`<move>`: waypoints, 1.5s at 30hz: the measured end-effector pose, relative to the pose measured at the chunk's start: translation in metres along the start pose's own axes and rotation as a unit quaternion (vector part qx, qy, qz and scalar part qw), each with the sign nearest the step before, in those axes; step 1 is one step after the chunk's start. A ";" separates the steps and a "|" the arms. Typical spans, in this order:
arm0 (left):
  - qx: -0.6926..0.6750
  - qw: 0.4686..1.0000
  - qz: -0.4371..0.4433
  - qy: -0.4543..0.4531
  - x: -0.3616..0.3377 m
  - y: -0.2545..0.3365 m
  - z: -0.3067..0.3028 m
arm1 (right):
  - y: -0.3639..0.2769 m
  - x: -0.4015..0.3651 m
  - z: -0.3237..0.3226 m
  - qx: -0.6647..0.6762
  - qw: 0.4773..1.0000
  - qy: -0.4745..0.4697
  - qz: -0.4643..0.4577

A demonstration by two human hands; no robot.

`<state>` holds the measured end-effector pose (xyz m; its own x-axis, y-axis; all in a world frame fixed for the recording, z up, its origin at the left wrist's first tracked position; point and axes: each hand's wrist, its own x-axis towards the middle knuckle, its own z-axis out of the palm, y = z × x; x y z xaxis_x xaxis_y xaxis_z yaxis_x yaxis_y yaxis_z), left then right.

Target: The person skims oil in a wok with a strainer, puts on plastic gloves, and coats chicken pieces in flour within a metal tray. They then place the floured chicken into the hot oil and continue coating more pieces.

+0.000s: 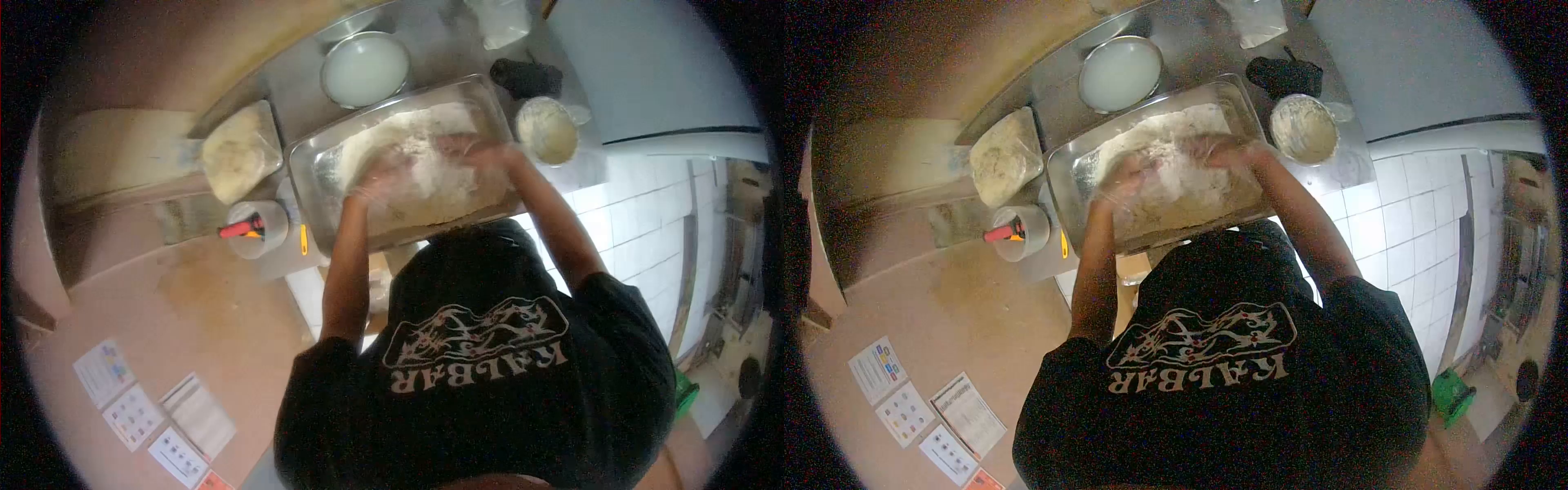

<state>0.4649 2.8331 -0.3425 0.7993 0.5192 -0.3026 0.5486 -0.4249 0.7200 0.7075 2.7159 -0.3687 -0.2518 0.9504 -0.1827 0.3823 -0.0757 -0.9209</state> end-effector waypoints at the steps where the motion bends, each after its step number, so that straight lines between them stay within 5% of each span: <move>1: -0.001 1.000 0.022 0.010 0.009 -0.005 -0.008 | 0.011 0.004 -0.002 -0.032 0.999 0.007 -0.002; 2: -0.003 0.999 0.043 0.023 0.018 -0.010 -0.016 | 0.029 0.014 0.001 -0.077 0.997 0.030 0.002; 3: -0.020 0.994 -0.053 0.092 0.027 -0.034 -0.010 | 0.052 0.026 0.006 -0.123 0.991 0.052 0.004; 6: -0.415 0.909 0.035 0.038 0.068 -0.156 0.046 | 0.094 0.049 0.026 -0.258 0.960 0.112 0.007; 12: -0.133 0.990 -0.041 0.005 0.050 -0.051 0.075 | 0.070 0.053 0.060 -0.067 0.978 0.113 0.163; 15: -0.245 0.967 -0.063 0.013 0.049 -0.066 0.075 | 0.042 0.030 0.024 -0.082 0.978 0.022 0.190; 17: -0.175 0.980 -0.090 0.045 0.032 -0.032 0.047 | 0.134 0.038 0.054 -0.215 0.966 0.091 0.111; 19: -0.125 0.973 -0.194 -0.026 0.028 0.001 0.017 | 0.151 0.044 0.043 -0.317 0.948 0.040 -0.001; 20: -0.018 0.983 -0.183 0.021 0.030 -0.013 0.029 | 0.159 0.046 0.037 -0.363 0.929 0.023 -0.059; 21: 0.091 0.977 -0.183 0.068 0.032 -0.028 0.041 | 0.122 0.053 0.031 -0.196 0.980 0.028 -0.001; 22: 0.028 0.984 -0.165 0.058 0.029 -0.027 0.038 | 0.100 0.045 0.030 -0.049 0.998 0.041 0.012; 25: -0.028 0.994 -0.064 0.082 0.019 -0.046 0.024 | 0.072 0.008 0.026 0.330 0.936 0.108 -0.051; 26: 0.043 0.991 0.000 0.126 0.016 -0.080 0.029 | 0.085 0.004 0.023 0.227 0.965 0.133 -0.007; 28: 0.114 0.988 -0.009 0.101 0.003 -0.084 0.021 | 0.110 0.005 0.022 0.074 0.983 0.153 0.069; 30: 0.116 0.981 -0.150 -0.039 -0.019 -0.074 0.010 | 0.095 -0.002 0.023 0.044 0.985 0.120 0.118; 34: 0.067 0.986 0.066 -0.139 -0.032 -0.131 0.085 | 0.017 -0.043 0.043 0.118 0.971 0.008 0.209; 36: 0.041 0.978 0.135 -0.154 -0.021 -0.107 0.113 | 0.049 -0.028 0.080 -0.055 0.987 0.108 0.108; 38: -0.032 0.985 0.133 -0.102 -0.015 -0.064 0.125 | 0.086 -0.022 0.101 -0.231 0.966 0.112 0.012; 40: -0.110 0.989 0.092 -0.039 -0.007 -0.035 0.126 | 0.131 -0.027 0.094 -0.317 0.946 -0.004 -0.068; 42: -0.178 0.984 0.001 0.008 0.000 -0.024 0.122 | 0.201 -0.022 0.055 -0.217 0.953 -0.171 -0.127; 44: -0.112 0.981 -0.153 0.028 0.007 -0.016 0.110 | 0.206 -0.019 0.052 -0.124 0.977 -0.114 -0.132; 45: -0.062 0.981 -0.185 0.004 0.008 -0.019 0.103 | 0.167 -0.021 0.065 -0.126 0.985 0.036 -0.109</move>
<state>0.4863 2.7691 -0.4234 0.5491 0.6275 -0.5521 0.7660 -0.1136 0.6327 0.7184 2.6634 -0.5407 -0.2915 0.9556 0.0428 0.5377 0.2007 -0.8189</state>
